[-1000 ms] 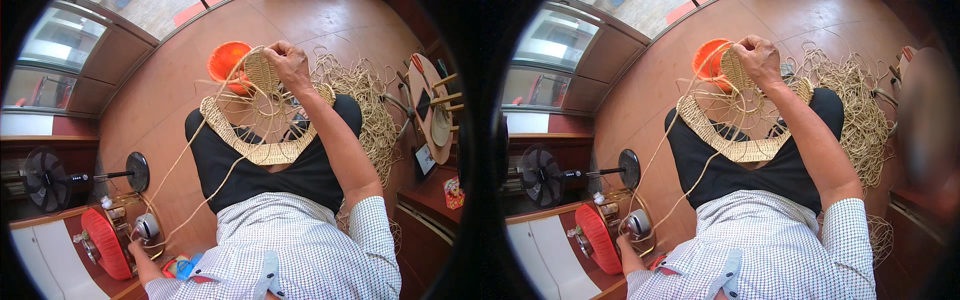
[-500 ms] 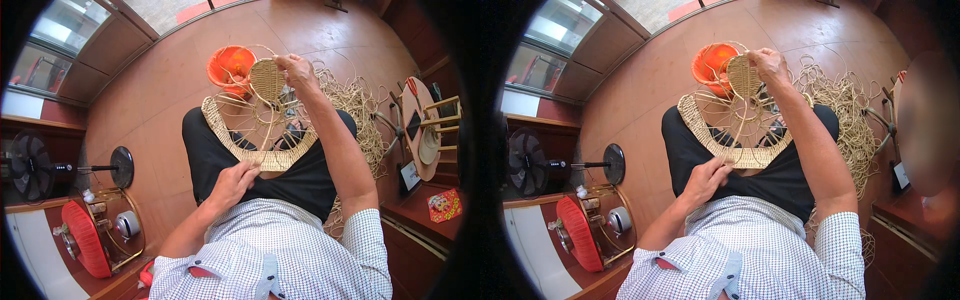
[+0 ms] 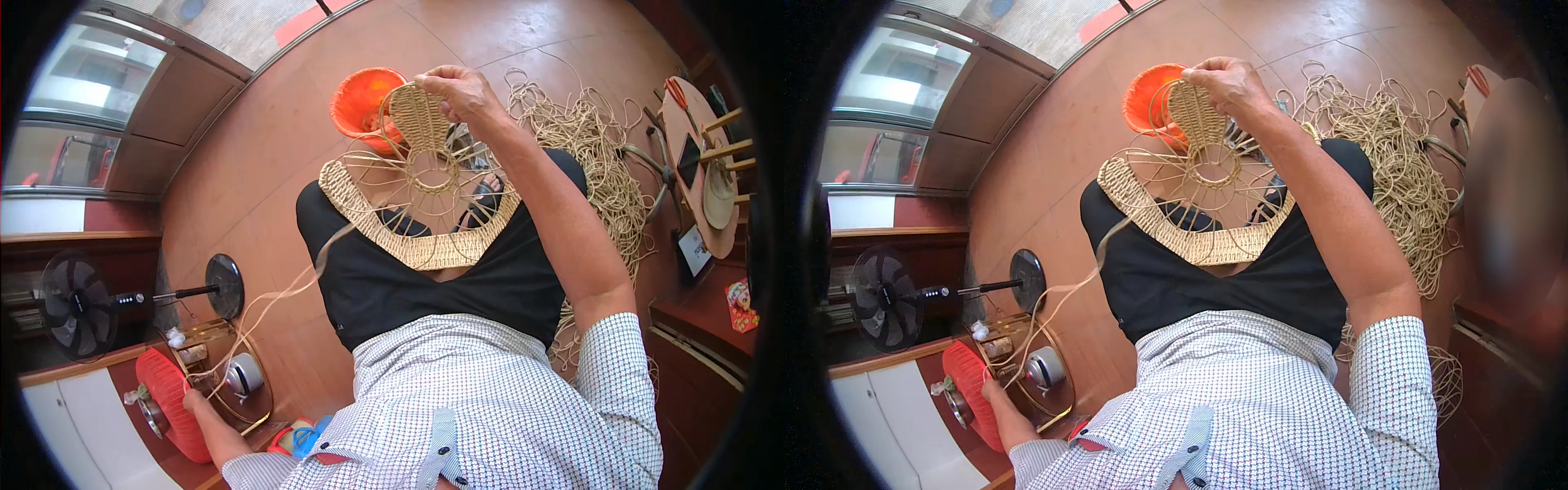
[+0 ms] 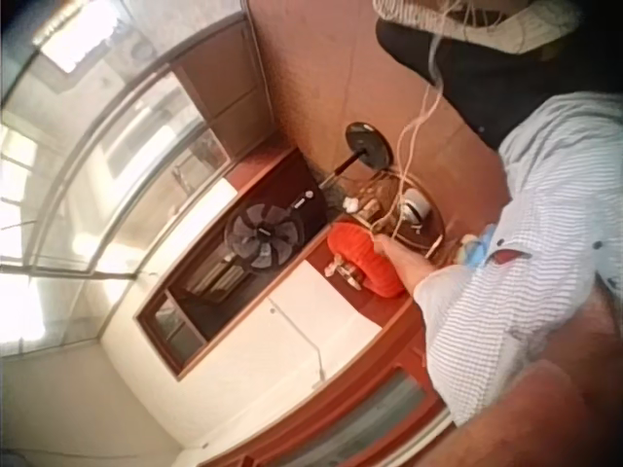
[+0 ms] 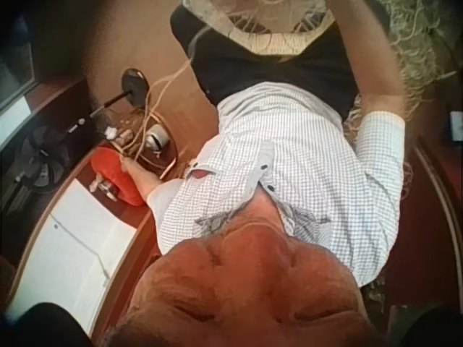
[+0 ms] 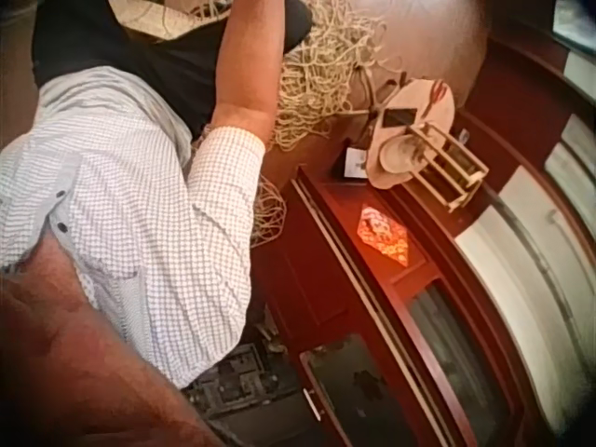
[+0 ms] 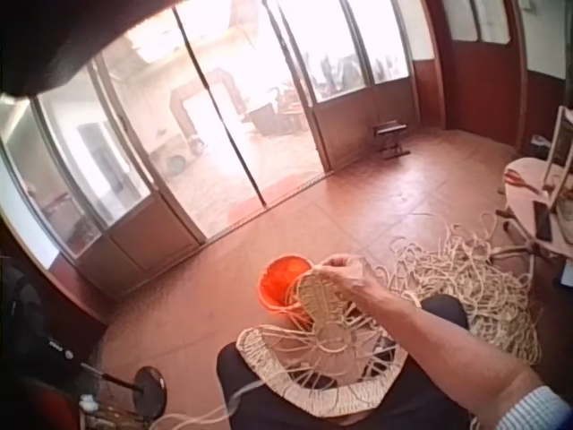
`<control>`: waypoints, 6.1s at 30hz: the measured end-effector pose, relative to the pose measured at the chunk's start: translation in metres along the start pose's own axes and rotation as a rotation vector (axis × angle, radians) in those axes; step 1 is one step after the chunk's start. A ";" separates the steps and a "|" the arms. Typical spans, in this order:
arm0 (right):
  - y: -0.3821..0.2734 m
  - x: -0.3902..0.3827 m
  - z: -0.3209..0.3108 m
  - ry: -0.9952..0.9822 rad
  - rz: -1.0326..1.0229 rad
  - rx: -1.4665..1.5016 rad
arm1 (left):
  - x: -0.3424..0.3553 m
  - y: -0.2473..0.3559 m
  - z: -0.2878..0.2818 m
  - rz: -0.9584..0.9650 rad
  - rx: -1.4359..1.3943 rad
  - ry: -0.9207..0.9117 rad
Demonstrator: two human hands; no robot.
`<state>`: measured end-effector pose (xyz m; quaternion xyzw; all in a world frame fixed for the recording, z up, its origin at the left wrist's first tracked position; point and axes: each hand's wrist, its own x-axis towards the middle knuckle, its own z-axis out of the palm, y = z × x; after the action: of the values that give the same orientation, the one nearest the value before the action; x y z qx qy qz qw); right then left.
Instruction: Weaving a decorative fan using straw strands.
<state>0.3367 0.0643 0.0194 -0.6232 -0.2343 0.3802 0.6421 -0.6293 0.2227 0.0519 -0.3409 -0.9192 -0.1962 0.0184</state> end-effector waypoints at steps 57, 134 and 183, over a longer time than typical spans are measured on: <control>0.006 -0.032 0.006 -0.026 -0.342 0.018 | -0.646 0.452 -0.036 0.777 -0.917 -1.940; 0.007 -0.029 0.012 0.182 -0.234 -0.060 | -0.616 0.525 0.036 1.692 -0.747 -1.058; 0.034 -0.131 0.035 0.287 -0.438 -0.413 | -0.604 0.507 0.131 0.896 0.295 -2.473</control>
<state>0.2236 -0.0185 0.0125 -0.7222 -0.3420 0.0859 0.5950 0.1686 0.2476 0.0061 -0.5610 -0.1507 0.3662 -0.7270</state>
